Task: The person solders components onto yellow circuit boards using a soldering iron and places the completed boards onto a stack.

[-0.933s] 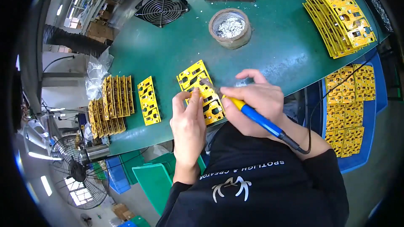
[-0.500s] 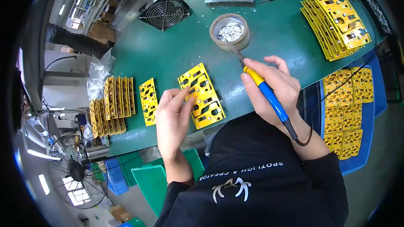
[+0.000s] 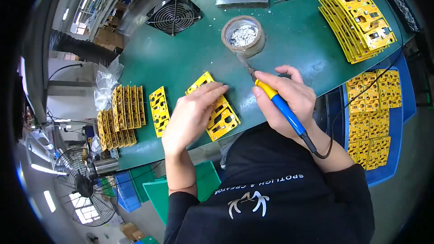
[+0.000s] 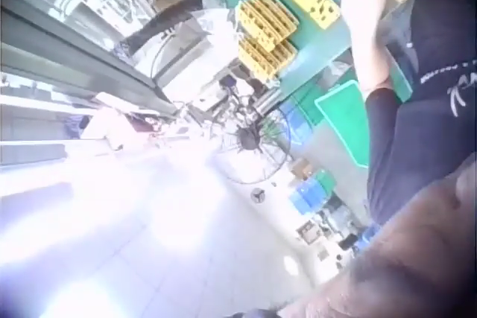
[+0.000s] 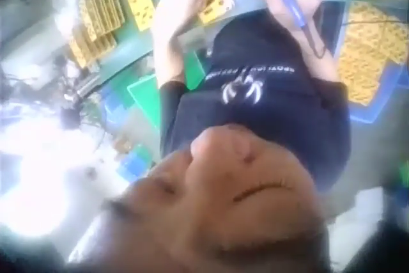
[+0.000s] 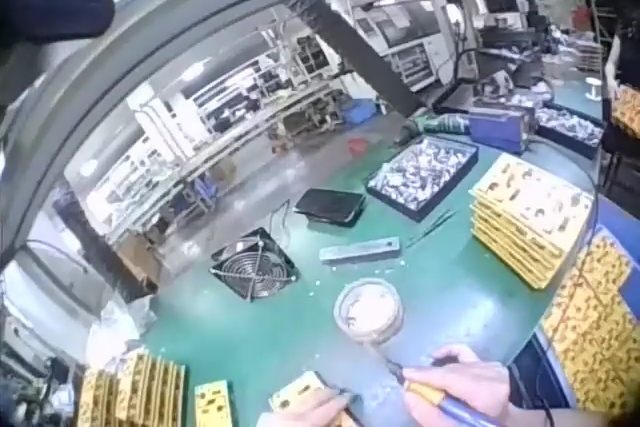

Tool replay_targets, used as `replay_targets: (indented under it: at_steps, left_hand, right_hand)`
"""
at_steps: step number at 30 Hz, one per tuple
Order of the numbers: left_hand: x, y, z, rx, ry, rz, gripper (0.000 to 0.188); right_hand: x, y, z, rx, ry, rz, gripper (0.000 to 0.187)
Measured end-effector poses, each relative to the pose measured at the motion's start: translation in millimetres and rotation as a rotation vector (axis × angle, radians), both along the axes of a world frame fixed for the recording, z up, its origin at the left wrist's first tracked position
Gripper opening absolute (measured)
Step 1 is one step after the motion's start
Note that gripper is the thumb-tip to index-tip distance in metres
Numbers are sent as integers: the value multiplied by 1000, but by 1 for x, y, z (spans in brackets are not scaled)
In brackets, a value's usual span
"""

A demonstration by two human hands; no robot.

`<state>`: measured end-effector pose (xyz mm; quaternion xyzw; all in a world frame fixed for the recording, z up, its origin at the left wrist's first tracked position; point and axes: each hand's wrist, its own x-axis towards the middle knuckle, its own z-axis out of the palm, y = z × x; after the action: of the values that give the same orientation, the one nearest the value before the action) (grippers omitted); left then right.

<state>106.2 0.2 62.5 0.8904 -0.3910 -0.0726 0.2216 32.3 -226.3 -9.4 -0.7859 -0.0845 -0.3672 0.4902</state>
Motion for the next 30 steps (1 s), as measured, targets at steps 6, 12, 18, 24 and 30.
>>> replay_targets:
  at_steps: [6, 12, 18, 24, 30]
  left_hand:
    - [15, 26, -1, 33, -78, 199, 30]
    - [4, 52, -9, 14, 59, 578, 32]
    - [-27, 50, -24, -117, 96, 702, 32]
    - [-59, 31, -31, -295, 211, 712, 32]
    - [-64, 33, -19, -240, 110, 733, 21]
  right_hand:
    - [-2, 0, -2, 1, 0, 0, 27]
    - [0, 2, -4, 32, -19, -22, 28]
    - [-1, 6, 0, 9, -13, -5, 27]
    - [-4, 13, 1, 21, -14, 63, 27]
    - [-9, 17, -1, 39, -32, 147, 24]
